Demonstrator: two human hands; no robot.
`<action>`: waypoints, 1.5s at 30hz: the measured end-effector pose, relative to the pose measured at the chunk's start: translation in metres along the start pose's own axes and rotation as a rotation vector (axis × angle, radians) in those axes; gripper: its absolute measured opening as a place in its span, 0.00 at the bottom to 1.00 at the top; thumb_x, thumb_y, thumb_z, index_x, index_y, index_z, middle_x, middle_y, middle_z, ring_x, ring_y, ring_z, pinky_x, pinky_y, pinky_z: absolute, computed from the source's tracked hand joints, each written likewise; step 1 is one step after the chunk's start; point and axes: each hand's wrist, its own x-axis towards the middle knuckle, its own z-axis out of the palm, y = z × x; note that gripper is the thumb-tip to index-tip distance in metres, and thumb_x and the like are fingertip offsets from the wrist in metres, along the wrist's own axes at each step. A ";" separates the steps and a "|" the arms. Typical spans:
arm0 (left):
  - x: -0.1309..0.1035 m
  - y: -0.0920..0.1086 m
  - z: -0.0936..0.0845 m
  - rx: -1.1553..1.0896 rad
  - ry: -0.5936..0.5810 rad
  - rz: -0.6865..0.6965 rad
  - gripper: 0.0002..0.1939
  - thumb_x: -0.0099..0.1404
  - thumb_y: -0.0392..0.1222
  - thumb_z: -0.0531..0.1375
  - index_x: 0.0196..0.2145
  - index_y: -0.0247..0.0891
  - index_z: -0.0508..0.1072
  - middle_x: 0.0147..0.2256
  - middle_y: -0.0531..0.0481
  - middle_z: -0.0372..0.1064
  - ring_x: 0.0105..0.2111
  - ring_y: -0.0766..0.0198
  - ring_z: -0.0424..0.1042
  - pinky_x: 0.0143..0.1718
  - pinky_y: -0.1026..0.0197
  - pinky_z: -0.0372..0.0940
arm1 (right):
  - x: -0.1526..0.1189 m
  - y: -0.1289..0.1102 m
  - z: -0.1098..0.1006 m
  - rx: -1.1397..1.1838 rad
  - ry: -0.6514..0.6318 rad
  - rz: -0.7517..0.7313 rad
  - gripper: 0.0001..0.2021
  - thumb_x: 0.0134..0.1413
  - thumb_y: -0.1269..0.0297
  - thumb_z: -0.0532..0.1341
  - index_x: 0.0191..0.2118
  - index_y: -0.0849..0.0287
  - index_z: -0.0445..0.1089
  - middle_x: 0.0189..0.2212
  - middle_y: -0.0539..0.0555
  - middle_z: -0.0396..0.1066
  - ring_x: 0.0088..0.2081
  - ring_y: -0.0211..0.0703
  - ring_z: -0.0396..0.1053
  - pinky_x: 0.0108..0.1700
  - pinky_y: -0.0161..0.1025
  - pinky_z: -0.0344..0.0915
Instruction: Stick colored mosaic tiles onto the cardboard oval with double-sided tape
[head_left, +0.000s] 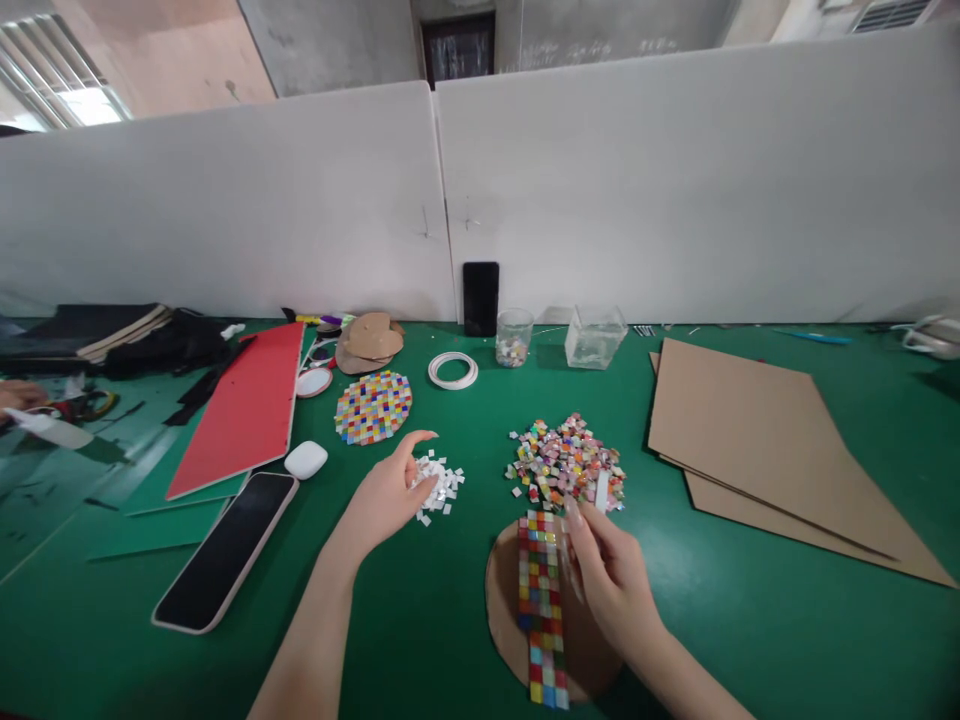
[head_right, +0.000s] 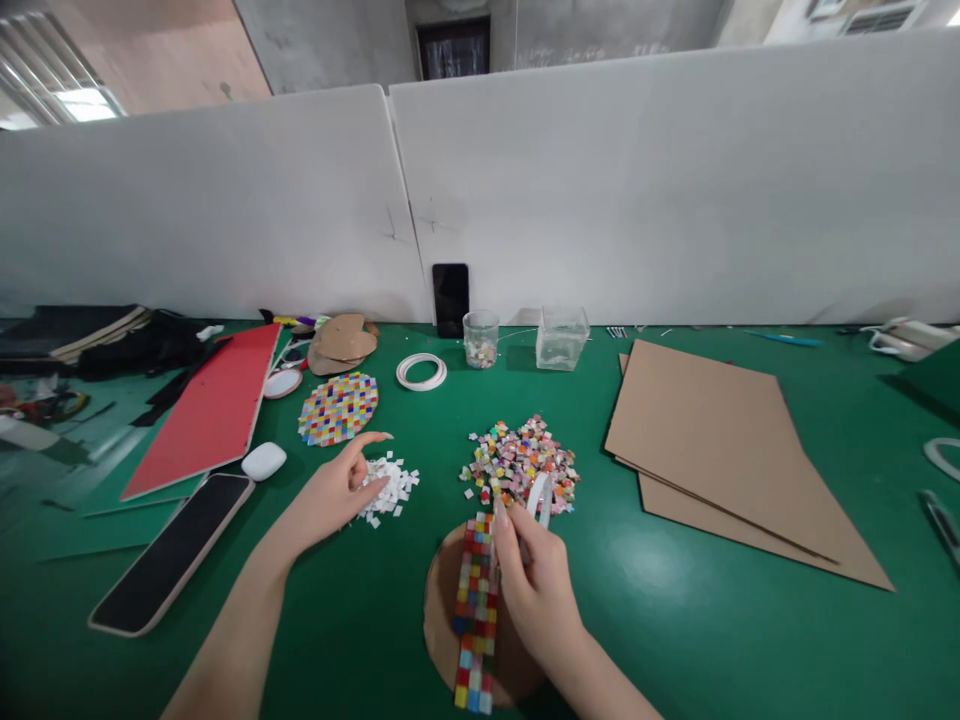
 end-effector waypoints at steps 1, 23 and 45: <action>0.000 0.000 0.000 0.001 0.005 0.001 0.22 0.59 0.47 0.53 0.52 0.46 0.58 0.21 0.60 0.50 0.20 0.68 0.56 0.22 0.68 0.51 | 0.000 0.000 0.000 0.001 0.000 0.000 0.16 0.61 0.61 0.48 0.22 0.56 0.50 0.17 0.45 0.50 0.19 0.34 0.49 0.21 0.32 0.49; -0.001 0.011 -0.001 -0.284 -0.090 -0.011 0.13 0.65 0.46 0.45 0.42 0.40 0.63 0.19 0.59 0.48 0.18 0.68 0.52 0.20 0.66 0.48 | -0.002 -0.001 -0.001 0.068 -0.031 0.086 0.17 0.62 0.59 0.48 0.22 0.56 0.51 0.16 0.44 0.49 0.18 0.34 0.49 0.20 0.33 0.47; -0.016 0.047 0.041 -0.609 -0.249 0.083 0.22 0.66 0.53 0.45 0.29 0.35 0.68 0.13 0.57 0.57 0.13 0.71 0.57 0.18 0.67 0.55 | 0.000 -0.006 -0.001 -0.022 -0.095 0.038 0.16 0.62 0.61 0.46 0.22 0.56 0.51 0.16 0.44 0.49 0.19 0.34 0.49 0.22 0.33 0.48</action>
